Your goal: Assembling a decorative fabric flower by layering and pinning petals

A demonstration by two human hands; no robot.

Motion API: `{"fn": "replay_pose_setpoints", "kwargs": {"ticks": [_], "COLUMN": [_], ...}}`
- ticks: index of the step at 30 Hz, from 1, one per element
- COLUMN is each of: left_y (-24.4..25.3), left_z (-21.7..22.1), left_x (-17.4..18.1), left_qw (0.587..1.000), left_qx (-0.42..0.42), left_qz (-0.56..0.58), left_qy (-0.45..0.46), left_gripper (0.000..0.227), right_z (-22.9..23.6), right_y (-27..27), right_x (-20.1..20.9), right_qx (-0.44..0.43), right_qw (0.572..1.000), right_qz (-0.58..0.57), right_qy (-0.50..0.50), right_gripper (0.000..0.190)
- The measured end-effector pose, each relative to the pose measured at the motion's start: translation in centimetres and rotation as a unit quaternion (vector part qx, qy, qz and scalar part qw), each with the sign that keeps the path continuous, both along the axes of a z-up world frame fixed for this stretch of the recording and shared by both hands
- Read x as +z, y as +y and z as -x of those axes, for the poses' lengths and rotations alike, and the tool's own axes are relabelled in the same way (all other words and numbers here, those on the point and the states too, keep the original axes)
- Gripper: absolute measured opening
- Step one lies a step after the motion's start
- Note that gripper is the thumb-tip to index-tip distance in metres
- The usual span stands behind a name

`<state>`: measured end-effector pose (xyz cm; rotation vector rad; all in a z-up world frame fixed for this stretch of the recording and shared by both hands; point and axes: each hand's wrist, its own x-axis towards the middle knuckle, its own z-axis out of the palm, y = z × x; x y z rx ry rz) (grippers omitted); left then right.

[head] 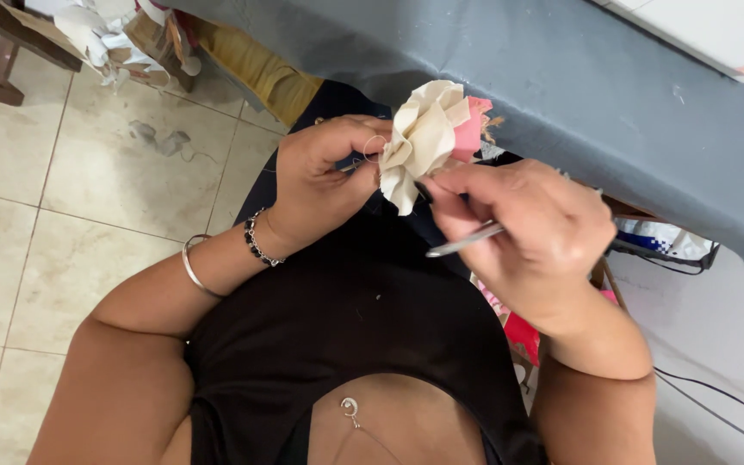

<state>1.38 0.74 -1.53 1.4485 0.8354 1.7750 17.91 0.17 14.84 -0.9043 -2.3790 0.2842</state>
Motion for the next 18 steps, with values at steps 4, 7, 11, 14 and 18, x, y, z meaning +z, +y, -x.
{"fn": "replay_pose_setpoints", "kwargs": {"ticks": [4,7,11,14,18], "left_y": [-0.1,0.0,0.2,0.3,0.3], "left_z": [0.2,0.0,-0.2,-0.2,0.0], "left_x": [0.4,0.1,0.1,0.3,0.5], "left_qw": [0.999,1.0,1.0,1.0,0.999], "left_qx": [-0.001,0.023,0.008,0.02,0.027], "left_qz": [0.034,0.021,-0.01,-0.017,-0.017], "left_qy": [-0.024,-0.003,-0.019,-0.017,-0.01], "left_gripper": [0.01,0.018,0.025,0.025,0.025], "right_z": [-1.9,-2.2,-1.6,-1.1,-1.0], "right_y": [-0.5,-0.7,-0.7,-0.6,-0.5], "right_x": [0.3,-0.9,-1.6,-1.7,-2.0], "right_qx": [-0.053,-0.129,-0.131,-0.14,-0.163], "right_qw": [0.995,0.989,0.99,0.989,0.984], "right_qz": [0.079,0.065,0.039,0.031,0.043], "right_qy": [0.025,0.038,0.037,0.04,0.057], "right_gripper": [0.01,0.029,0.018,0.013,0.018]}}
